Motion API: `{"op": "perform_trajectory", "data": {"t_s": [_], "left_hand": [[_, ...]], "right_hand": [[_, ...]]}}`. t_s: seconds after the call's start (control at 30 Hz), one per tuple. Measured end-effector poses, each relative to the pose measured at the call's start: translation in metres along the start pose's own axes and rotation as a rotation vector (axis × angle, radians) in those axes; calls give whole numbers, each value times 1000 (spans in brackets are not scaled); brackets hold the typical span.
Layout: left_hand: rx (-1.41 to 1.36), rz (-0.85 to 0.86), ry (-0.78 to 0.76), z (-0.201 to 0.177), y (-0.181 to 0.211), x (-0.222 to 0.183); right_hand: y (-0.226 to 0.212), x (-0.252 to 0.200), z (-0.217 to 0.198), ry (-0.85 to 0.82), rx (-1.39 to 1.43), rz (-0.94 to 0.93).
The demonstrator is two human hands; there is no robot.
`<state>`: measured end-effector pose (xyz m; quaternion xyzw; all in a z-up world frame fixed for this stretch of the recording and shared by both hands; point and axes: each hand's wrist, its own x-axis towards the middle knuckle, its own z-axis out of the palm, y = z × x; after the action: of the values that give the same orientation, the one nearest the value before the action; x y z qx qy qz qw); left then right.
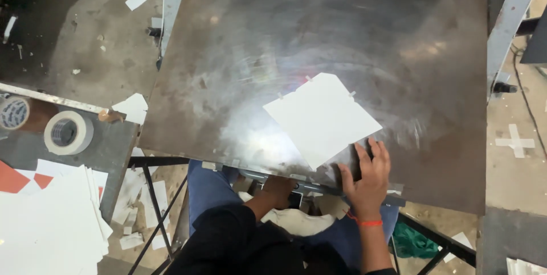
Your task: Operating an industrial paper press to stamp or cut paper patterns, including placing paper and using control buttons.
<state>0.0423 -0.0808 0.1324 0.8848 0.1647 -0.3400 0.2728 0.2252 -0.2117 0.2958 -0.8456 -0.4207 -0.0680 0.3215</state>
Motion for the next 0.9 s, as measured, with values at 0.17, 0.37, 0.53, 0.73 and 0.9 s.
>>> {"op": "perform_trajectory", "data": {"t_s": [0.17, 0.37, 0.53, 0.73, 0.9], "left_hand": [[-47, 29, 13, 27, -6, 17], [-5, -32, 64, 40, 2, 28], [19, -80, 81, 40, 8, 24], [-134, -18, 286, 60, -9, 31], [-303, -9, 165, 15, -19, 5]], "right_hand": [[-4, 6, -4, -67, -60, -35], [-6, 9, -5, -213, -116, -42], [-12, 11, -1, -246, -184, -69], [-9, 21, 16, -247, -284, -78], [-8, 81, 18, -253, -329, -4]]}}
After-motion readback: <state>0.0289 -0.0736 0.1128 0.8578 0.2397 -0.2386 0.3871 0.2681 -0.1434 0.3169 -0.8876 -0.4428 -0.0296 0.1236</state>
